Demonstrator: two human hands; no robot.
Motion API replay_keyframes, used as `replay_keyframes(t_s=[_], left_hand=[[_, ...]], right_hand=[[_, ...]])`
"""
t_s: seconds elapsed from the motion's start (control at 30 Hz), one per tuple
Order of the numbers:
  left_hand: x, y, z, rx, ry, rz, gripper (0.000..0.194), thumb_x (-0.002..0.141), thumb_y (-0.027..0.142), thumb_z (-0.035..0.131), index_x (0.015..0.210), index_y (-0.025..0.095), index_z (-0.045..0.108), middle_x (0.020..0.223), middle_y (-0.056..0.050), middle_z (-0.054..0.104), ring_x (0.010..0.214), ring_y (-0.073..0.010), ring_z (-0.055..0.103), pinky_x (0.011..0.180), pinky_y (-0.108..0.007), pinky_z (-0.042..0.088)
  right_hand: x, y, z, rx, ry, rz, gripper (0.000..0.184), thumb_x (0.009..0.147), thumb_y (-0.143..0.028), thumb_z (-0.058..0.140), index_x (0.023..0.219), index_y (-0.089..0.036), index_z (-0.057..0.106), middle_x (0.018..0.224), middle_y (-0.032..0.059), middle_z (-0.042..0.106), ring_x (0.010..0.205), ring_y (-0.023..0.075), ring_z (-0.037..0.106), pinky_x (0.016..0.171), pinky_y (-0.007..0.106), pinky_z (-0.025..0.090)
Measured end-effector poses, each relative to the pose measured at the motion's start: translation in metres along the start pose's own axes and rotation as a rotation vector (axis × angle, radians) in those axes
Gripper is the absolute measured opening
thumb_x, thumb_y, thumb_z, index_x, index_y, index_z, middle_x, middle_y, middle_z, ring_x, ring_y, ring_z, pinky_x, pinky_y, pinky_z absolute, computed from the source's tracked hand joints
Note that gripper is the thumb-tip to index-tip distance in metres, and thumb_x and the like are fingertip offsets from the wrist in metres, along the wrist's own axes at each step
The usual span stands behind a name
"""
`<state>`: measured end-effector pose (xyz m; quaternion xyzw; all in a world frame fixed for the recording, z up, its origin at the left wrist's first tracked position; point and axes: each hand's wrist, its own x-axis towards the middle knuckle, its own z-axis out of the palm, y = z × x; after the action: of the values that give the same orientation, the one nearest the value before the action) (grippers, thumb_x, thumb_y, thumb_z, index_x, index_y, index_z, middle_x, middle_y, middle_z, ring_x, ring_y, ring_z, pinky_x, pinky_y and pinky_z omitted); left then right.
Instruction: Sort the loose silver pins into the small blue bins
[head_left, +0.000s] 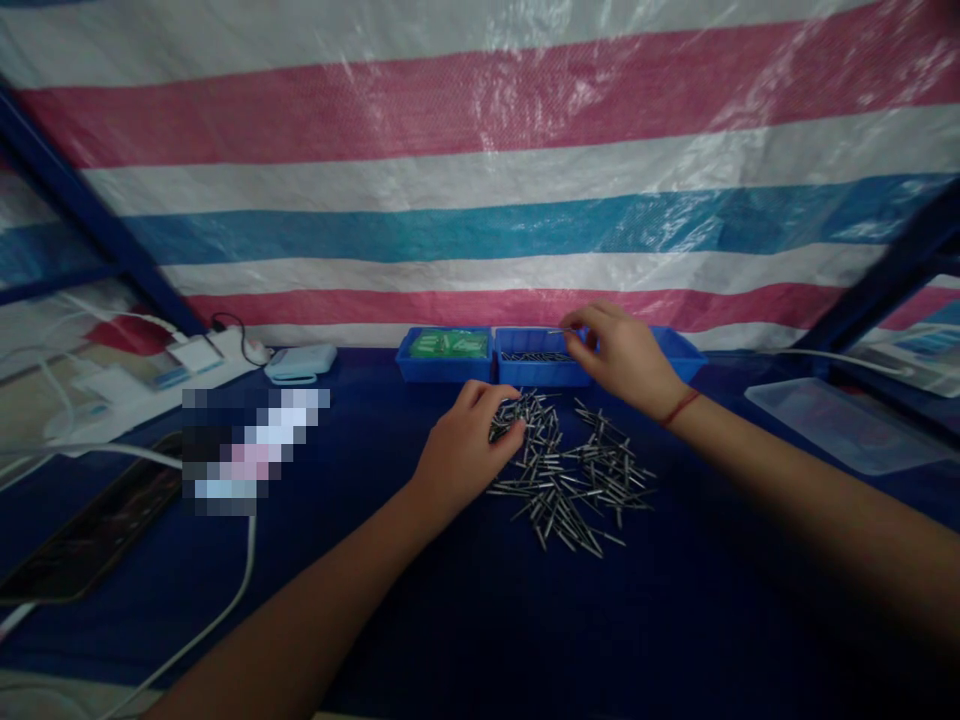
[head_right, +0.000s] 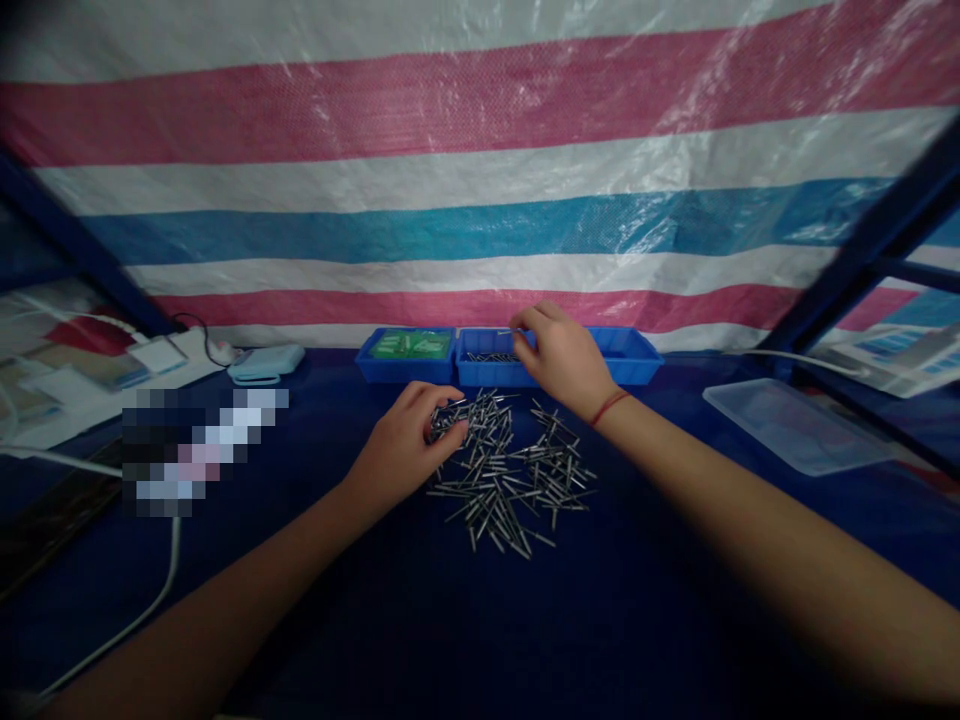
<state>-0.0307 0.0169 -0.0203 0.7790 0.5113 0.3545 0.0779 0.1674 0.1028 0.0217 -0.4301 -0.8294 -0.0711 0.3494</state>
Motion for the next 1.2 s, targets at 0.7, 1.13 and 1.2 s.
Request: replay_keyframes(t_s=[0.7,1.13,1.2], left_hand=[[-0.002,0.01,0.012,0.04,-0.208,0.302,0.017,0.079,0.013,0.053,0.09,0.021,0.064,0.095,-0.004,0.06,0.09,-0.0199,0.052,0.08,-0.036,0.042],[0.011,0.027,0.02,0.096,-0.24,0.415,0.015,0.086,0.021,0.053,0.095,0.021,0.065,0.097,-0.005,0.059,0.086,-0.0184,0.052,0.08,-0.035,0.043],[0.015,0.03,0.023,0.117,-0.254,0.433,0.016,0.086,0.019,0.052,0.095,0.021,0.065,0.091,-0.004,0.058,0.082,-0.0174,0.052,0.077,-0.033,0.043]], right_hand=[[-0.083,0.027,-0.004,0.184,-0.084,0.213,0.019,0.082,-0.026,0.052,0.095,-0.016,0.061,0.086,0.0062,0.065,0.06,0.0149,0.058,0.056,0.029,0.048],[-0.086,0.019,-0.007,0.27,-0.069,0.176,0.016,0.082,-0.021,0.052,0.094,-0.015,0.06,0.086,0.0055,0.064,0.063,0.0137,0.058,0.059,0.028,0.047],[-0.088,0.019,-0.005,0.28,-0.094,0.157,0.017,0.082,-0.02,0.051,0.095,-0.015,0.06,0.086,0.0053,0.063,0.063,0.0131,0.057,0.06,0.028,0.047]])
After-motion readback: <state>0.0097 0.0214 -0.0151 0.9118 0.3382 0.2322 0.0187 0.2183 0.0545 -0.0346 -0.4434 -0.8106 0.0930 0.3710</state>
